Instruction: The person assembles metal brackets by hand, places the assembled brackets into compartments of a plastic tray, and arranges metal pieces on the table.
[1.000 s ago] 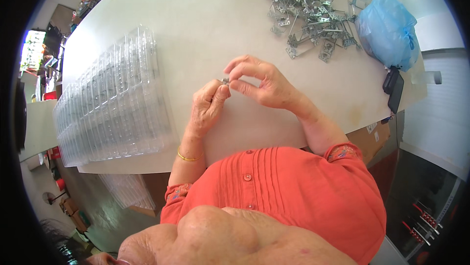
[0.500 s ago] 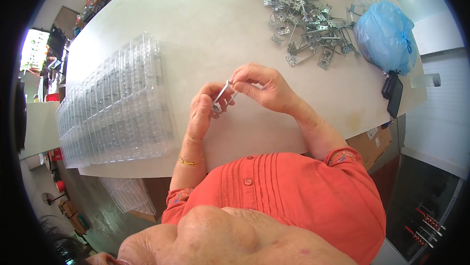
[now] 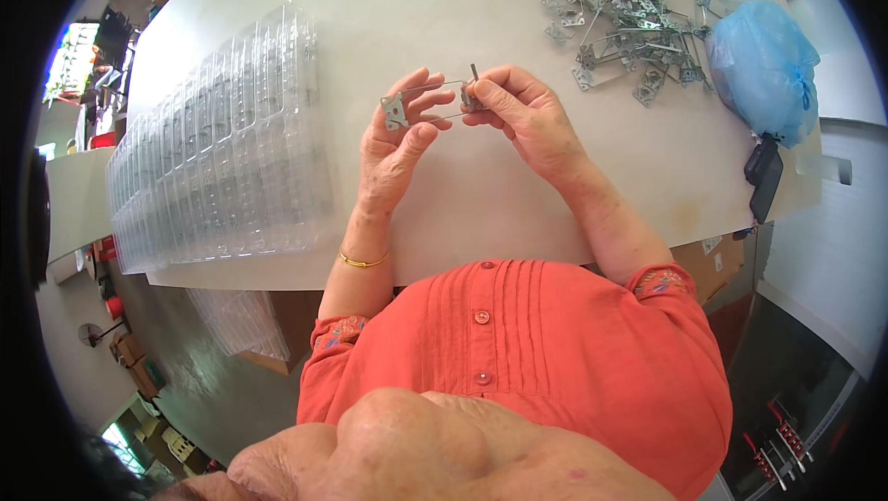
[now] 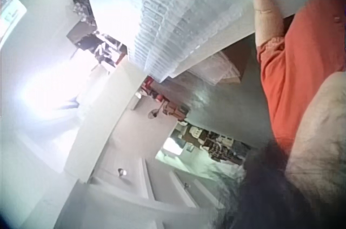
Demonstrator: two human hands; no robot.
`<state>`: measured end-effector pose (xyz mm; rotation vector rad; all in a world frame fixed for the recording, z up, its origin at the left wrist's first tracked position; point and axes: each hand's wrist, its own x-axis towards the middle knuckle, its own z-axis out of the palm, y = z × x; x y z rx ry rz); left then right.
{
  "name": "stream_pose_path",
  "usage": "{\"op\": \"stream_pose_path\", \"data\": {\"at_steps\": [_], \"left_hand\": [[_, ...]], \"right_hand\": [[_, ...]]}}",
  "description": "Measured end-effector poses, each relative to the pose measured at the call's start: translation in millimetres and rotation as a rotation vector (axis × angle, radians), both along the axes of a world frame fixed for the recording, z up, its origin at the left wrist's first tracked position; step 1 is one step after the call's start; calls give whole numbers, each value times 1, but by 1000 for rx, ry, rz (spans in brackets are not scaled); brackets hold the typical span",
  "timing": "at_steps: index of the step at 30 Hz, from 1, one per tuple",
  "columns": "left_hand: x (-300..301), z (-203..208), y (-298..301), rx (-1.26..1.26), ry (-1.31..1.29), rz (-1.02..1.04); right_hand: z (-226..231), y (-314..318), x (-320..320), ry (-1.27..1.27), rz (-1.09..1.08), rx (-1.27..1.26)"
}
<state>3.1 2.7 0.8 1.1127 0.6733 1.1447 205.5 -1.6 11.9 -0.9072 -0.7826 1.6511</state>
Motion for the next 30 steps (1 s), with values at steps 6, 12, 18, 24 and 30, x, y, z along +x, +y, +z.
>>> {"op": "stream_pose_path", "data": {"at_steps": [6,12,18,24,30], "left_hand": [[-1,-9,4,80,-152,27],[-8,-8,2,2,-153,-3],[-9,0,-4,-195,-16,-46],[-5,0,-6,-183,156,-58],[-2,8,-9,-136,274,-50]], "right_hand": [[0,-6,-8,18,88,-39],[4,-5,-2,-317,41,45],[13,-9,-5,-313,60,99],[21,-16,-11,-343,141,130],[20,-17,-13,-329,151,105]]}}
